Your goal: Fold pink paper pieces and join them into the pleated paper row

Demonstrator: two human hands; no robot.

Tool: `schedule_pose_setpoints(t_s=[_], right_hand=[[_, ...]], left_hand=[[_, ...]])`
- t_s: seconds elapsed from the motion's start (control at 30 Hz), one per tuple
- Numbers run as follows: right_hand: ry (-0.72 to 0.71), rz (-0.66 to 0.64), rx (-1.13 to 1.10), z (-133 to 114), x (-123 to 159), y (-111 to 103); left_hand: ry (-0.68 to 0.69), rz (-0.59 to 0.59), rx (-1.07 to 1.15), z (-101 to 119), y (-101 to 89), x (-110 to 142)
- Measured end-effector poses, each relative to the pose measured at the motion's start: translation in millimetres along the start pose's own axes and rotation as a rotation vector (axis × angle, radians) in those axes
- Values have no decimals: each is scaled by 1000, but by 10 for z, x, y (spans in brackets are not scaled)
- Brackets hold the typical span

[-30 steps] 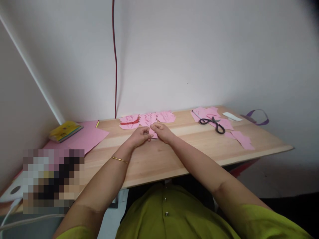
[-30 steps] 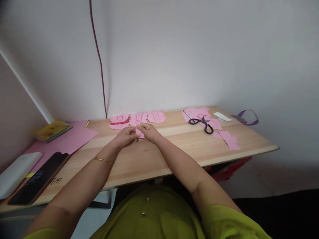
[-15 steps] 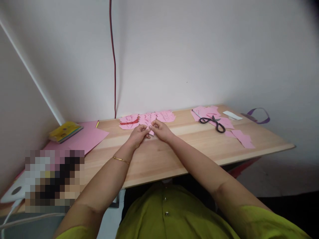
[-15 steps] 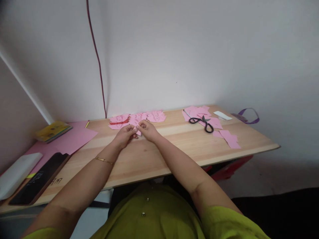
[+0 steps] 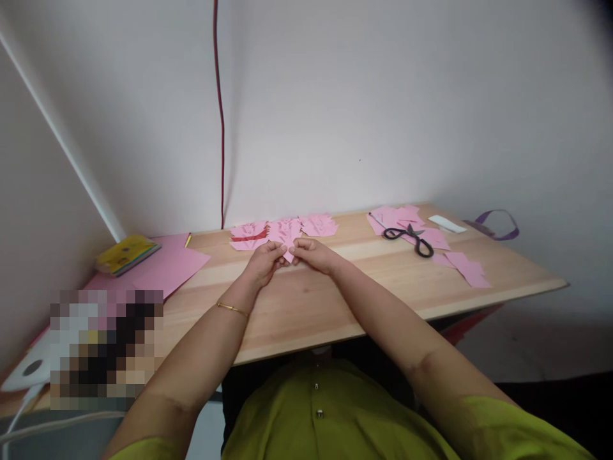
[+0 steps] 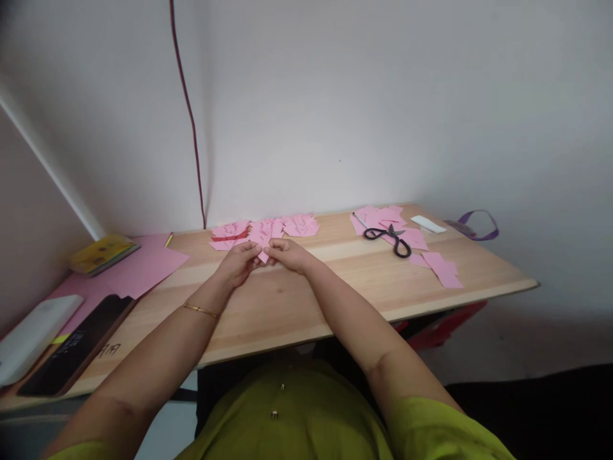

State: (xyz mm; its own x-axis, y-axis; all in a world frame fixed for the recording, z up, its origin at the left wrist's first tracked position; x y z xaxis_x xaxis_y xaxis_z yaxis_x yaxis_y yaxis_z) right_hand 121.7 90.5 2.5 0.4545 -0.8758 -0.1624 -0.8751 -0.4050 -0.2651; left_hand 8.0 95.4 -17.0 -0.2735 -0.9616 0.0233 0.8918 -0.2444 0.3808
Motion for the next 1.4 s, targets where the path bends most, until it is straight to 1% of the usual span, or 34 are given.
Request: schedule_pose_setpoints(t_s=[0.07,0.2,0.37,0.47,0.6,0.7,0.8,0.9,1.03,1.13,1.23,1.4], right_hand=[[4,-18,-24,13,3,-6],[-2,-8,-14,-3,16,-24],[-4,-7,-7,-8,16,-23],[-12,3,0,-10,13,-23],[4,30,28,-18,20,-30],[13,47,59,-37,26,-43],[13,23,82,-54,28,-34],[8,20,127,-49,20,-30],[-36,62,221,-33,-3,-38],[-105,147,324,-56,-10,-95],[-159,217,391,-85,-2,-155],[-157,191,360,-59,-16,-158]], left_hand=[[23,6,-27,12,0,3],[72,15,-90,52,-6,4],[-13,-46,-15,18,26,4],[-20,-36,30,31,17,2],[-3,-46,-62,32,33,1],[39,-18,-102,52,25,5],[59,12,-109,72,14,12],[64,11,-136,82,12,13],[61,-29,-174,62,13,-7],[54,-32,-217,42,-1,-16],[51,-34,-316,41,15,1],[73,-43,-437,63,66,42]])
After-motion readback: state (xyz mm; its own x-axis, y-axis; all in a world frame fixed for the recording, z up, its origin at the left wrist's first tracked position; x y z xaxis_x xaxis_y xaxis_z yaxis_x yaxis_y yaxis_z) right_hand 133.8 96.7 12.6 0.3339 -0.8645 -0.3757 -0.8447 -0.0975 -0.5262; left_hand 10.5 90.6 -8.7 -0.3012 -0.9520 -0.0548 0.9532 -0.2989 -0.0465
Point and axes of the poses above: each hand's wrist, its own x-axis away from the middle knuckle, its own y-axis out of the palm, z = x × y, the point moved 8 cm from there along -x, towards the middle knuckle, and after that the axes turned 5 degrees about x, right-handed, at the moved point
